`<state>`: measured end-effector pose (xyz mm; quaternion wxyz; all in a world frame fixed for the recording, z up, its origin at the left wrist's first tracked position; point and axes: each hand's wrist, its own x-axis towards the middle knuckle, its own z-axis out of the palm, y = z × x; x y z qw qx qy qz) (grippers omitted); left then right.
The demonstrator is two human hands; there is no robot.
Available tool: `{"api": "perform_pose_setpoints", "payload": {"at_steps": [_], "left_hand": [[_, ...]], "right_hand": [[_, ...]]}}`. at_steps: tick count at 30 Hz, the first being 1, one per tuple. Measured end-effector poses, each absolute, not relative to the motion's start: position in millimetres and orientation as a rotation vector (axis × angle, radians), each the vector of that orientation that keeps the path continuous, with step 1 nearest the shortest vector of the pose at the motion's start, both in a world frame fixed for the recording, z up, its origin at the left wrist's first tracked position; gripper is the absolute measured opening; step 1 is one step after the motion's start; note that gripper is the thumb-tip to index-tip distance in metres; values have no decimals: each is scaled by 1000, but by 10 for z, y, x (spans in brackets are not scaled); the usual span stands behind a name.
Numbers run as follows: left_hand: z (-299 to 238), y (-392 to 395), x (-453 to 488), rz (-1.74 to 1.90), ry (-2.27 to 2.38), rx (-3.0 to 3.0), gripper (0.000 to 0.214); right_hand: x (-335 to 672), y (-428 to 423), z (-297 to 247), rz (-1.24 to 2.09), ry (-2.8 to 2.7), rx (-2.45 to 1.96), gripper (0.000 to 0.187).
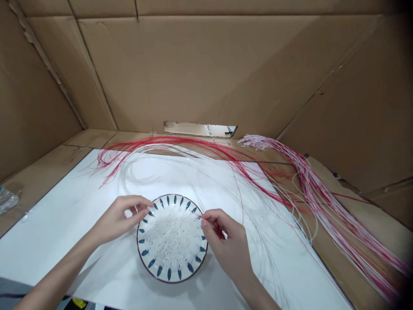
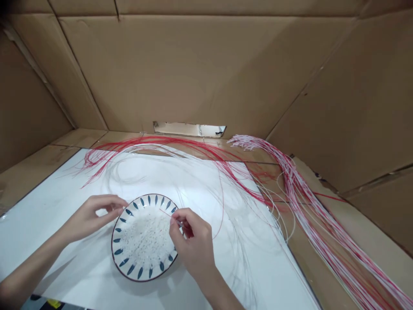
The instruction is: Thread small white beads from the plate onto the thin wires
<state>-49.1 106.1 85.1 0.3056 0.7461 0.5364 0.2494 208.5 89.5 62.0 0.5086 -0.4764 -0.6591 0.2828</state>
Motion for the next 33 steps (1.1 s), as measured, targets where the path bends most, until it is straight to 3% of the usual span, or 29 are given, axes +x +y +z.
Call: {"api": "perform_pose_setpoints", "payload": {"at_steps": [8, 17, 23, 28, 33], "left_hand": [[847, 1012, -473, 665, 1425, 1950, 24], [1695, 1203, -1226, 627, 1681, 2309, 24], [1487, 1143, -1149, 1557, 1805, 1642, 23], [884, 1127, -436, 1019, 1610, 1737, 27], [641, 1099, -136, 476, 1499, 2322, 25]], "right_hand": [[2078, 914, 573, 798, -1496, -1222, 15], [2117, 964, 544, 777, -1535, -1265, 19], [2083, 955, 572, 777, -1551, -1272, 19], [2064, 975, 545, 823, -1562, -1288, 20], [2040, 986, 505, 847, -1568, -1278, 17]]}}
